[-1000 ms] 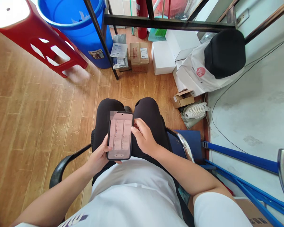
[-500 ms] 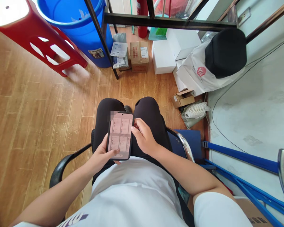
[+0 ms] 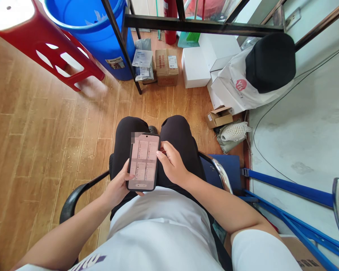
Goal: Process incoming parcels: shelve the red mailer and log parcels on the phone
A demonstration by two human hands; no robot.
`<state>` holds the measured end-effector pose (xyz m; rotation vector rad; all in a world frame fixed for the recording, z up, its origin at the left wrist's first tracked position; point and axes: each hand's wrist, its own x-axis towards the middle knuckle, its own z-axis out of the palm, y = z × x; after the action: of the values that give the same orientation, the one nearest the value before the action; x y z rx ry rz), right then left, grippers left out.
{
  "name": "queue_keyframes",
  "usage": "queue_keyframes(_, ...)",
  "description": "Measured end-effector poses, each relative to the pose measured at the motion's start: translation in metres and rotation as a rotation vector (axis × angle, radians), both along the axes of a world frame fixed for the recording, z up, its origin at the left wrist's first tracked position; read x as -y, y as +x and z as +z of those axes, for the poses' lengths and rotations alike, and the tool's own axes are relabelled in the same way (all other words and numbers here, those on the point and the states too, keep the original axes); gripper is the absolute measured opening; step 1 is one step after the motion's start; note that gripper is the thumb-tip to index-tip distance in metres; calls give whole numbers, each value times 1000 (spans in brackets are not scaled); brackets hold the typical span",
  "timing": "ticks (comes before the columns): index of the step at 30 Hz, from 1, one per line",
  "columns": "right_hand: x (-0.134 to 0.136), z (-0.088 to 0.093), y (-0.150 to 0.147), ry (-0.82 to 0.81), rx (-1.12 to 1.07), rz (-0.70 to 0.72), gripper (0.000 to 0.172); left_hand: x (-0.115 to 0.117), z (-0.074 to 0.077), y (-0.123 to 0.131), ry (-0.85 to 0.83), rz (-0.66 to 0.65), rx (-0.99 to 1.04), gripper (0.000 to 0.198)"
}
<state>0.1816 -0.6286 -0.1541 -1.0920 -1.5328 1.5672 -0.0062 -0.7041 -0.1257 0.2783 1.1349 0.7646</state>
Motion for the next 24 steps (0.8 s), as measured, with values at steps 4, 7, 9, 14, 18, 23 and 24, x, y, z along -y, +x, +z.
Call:
queue_keyframes(4, 0, 0, 0, 7, 9, 0, 25, 2, -3, 0, 7, -11, -27, 60)
queue_keyframes(7, 0, 0, 0, 13, 21, 1, 25, 4, -5, 1, 68, -77, -127, 70)
queue_keyframes(9, 0, 0, 0, 11, 25, -1, 25, 4, -5, 1, 96, -122, -170, 76)
queue_keyframes(14, 0, 0, 0, 10, 23, 0, 24, 1, -1, 1, 86, -181, -202, 85)
queue_keyframes(18, 0, -1, -1, 14, 32, -6, 24, 2, -1, 0, 96, -182, -187, 81)
queue_keyframes(23, 1, -3, -1, 15, 64, -5, 23, 4, -4, 0, 115, -175, -192, 75)
queue_keyframes(24, 1, -3, -1, 19, 73, -4, 22, 4, -4, 0, 118, -174, -191, 75)
